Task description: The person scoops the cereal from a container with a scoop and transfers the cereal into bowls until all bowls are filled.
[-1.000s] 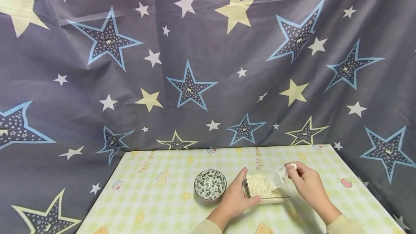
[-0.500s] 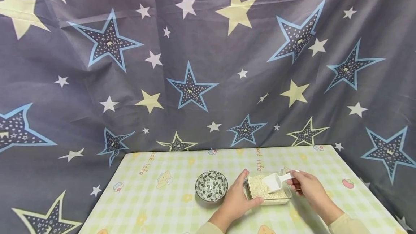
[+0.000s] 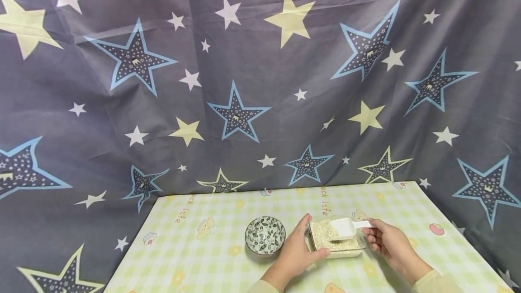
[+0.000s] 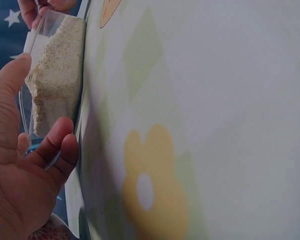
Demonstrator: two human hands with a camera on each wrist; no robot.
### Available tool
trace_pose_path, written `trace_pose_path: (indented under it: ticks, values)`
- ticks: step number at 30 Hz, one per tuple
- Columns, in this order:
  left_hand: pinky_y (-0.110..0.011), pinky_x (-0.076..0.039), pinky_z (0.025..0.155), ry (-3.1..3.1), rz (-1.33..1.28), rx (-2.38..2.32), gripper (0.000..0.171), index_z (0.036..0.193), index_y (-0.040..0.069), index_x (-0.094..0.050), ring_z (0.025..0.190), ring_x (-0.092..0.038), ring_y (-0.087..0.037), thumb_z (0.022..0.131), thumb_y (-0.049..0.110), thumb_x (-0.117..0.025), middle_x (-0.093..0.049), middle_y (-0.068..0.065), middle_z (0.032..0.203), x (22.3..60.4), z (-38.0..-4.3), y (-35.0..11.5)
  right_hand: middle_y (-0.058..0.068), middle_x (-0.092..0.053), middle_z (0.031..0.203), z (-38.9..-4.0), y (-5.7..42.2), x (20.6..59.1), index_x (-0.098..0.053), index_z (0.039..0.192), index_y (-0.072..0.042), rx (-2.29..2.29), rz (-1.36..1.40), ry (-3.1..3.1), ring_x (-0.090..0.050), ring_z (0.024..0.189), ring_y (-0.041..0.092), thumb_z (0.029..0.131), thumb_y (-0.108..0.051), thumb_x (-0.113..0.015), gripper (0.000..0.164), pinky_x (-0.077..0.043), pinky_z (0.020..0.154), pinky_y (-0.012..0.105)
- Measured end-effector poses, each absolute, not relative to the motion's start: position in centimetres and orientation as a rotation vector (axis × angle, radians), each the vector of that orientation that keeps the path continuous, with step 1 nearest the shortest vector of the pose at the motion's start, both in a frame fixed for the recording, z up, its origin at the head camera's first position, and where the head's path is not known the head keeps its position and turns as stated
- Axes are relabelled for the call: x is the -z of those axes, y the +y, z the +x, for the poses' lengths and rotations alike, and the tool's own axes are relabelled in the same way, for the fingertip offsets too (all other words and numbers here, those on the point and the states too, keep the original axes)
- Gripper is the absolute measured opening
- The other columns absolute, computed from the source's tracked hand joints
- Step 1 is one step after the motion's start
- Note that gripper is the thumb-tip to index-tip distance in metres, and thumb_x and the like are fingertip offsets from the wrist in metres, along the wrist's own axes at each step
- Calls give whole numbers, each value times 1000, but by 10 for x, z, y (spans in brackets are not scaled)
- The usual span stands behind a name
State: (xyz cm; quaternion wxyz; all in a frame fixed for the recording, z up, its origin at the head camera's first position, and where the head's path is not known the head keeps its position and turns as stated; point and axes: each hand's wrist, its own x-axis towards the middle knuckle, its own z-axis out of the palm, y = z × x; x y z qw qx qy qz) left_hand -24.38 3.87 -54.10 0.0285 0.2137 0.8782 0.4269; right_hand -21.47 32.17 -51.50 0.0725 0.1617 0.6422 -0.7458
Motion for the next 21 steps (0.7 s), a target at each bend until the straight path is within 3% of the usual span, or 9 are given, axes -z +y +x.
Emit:
trace_pose_path:
  ticks: [11, 21]
  values:
    - [-52, -42, 126, 2719, 651, -1295, 110, 170, 18, -29, 153, -49, -33, 84, 56, -88, -42, -4, 172, 542, -241, 38, -8, -72, 84, -210, 332, 520, -64, 104, -17, 2409, 476, 1590, -63, 72, 2, 117, -28, -39, 31, -55, 65, 18]
    - [-53, -43, 125, 2694, 648, -1322, 110, 170, 18, -28, 152, -49, -34, 85, 55, -87, -42, -4, 172, 540, -240, 38, -7, -70, 89, -208, 342, 518, -61, 103, -13, 2523, 341, 1379, -59, 75, 2, 118, -30, -30, 38, -51, 66, 17]
